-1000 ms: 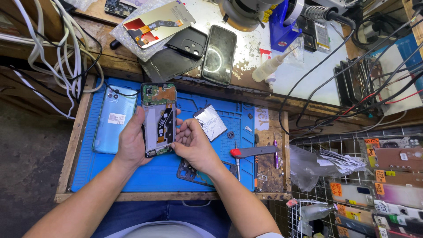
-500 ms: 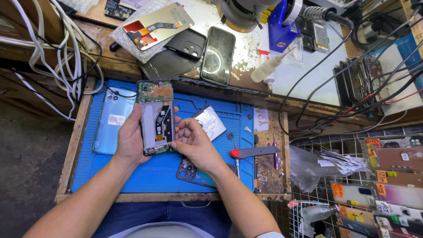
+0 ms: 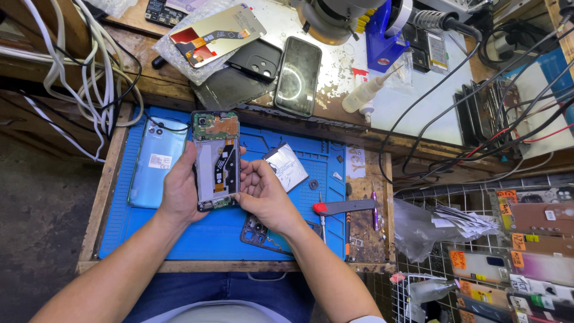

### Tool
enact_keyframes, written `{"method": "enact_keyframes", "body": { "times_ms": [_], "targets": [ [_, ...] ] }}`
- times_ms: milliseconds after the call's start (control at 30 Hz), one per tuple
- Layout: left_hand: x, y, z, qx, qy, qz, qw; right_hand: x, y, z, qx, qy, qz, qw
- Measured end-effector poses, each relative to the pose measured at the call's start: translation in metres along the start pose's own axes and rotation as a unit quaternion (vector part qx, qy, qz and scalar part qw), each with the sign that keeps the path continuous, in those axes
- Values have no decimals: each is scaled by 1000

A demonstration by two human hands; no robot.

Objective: The person removes the back cover and internal components from a mobile phone, handles banknotes, and takes a replacement screen out of a bubble wrap bag.

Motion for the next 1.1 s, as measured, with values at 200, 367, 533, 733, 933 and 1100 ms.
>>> {"method": "enact_keyframes", "body": {
  "times_ms": [200,367,533,733,933,1100],
  "targets": [
    [1,2,-1,8,-25,-2,1000,4,2,-2,-10,17,-6,1000],
    [-7,4,-7,41,-42,-51,997,25,7,-24,37,139,105,984],
    [-16,2,-12,54,-112,-87,988,29,9,-41,108,84,141,981],
    [-15,3,-19,77,-165,-88,979,33,9,-43,118,69,159,978],
    [-9,3,-23,61,-267,-73,959,33,10,-37,108,65,163,979],
    [-5,4,-24,60,-344,-67,935,33,11,-40,110,81,160,978]
  ]
}}
Point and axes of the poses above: each hand's wrist, its own y-axis away from the middle knuckle, its own x-axis out of the back of the hand, z = x × y, the point moved 8 cm from there along -y, towards the middle knuckle, and after that the axes turned 10 degrees about -z, right-handed, at the moved point
